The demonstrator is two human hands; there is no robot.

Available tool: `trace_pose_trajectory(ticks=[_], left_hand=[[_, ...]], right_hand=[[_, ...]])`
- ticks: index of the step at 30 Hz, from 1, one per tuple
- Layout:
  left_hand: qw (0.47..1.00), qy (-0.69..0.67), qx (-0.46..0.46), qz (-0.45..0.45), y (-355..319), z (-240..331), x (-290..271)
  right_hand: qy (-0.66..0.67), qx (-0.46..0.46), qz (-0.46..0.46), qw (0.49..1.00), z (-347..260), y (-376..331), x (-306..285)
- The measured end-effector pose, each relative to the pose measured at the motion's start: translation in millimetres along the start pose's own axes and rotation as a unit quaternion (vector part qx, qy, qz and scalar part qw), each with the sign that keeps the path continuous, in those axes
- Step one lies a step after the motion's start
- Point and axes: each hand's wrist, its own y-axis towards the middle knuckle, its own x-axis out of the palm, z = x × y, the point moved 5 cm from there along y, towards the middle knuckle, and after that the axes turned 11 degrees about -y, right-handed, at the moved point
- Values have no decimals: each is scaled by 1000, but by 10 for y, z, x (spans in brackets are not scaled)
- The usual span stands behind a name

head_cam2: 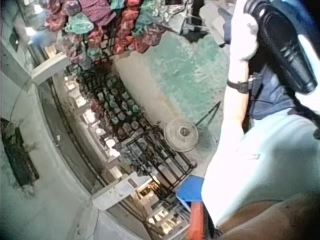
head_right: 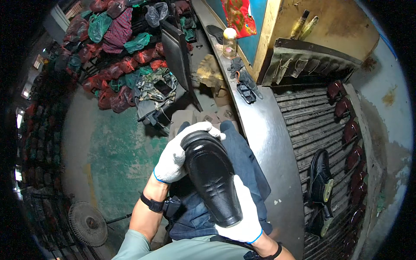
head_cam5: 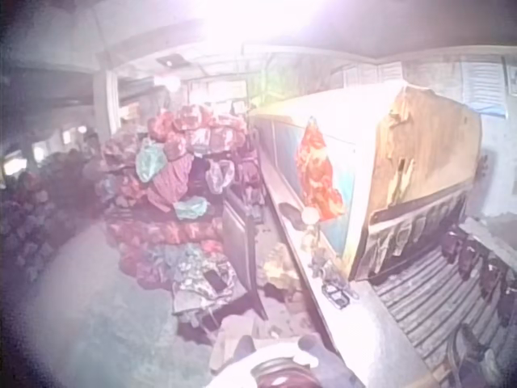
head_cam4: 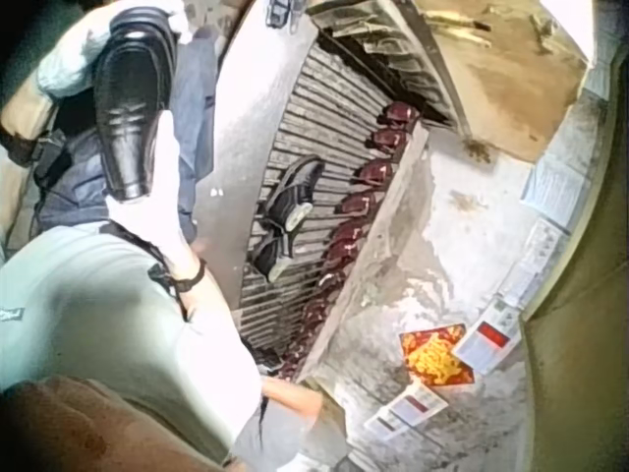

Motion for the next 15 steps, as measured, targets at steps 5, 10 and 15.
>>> trace_pose_trajectory(ticks=[5,10,15], left_hand=[[999,8,-14,29,-97,-18,-38],[995,56,-79,30,-34,554,139],[901,432,-11,-30,-2,1211,565]], right_hand=[[-31,-17,25,999,-36,48,107],[-66,-88,39,993,63,192,219],[-156,-159,-70,972,278,681,265]])
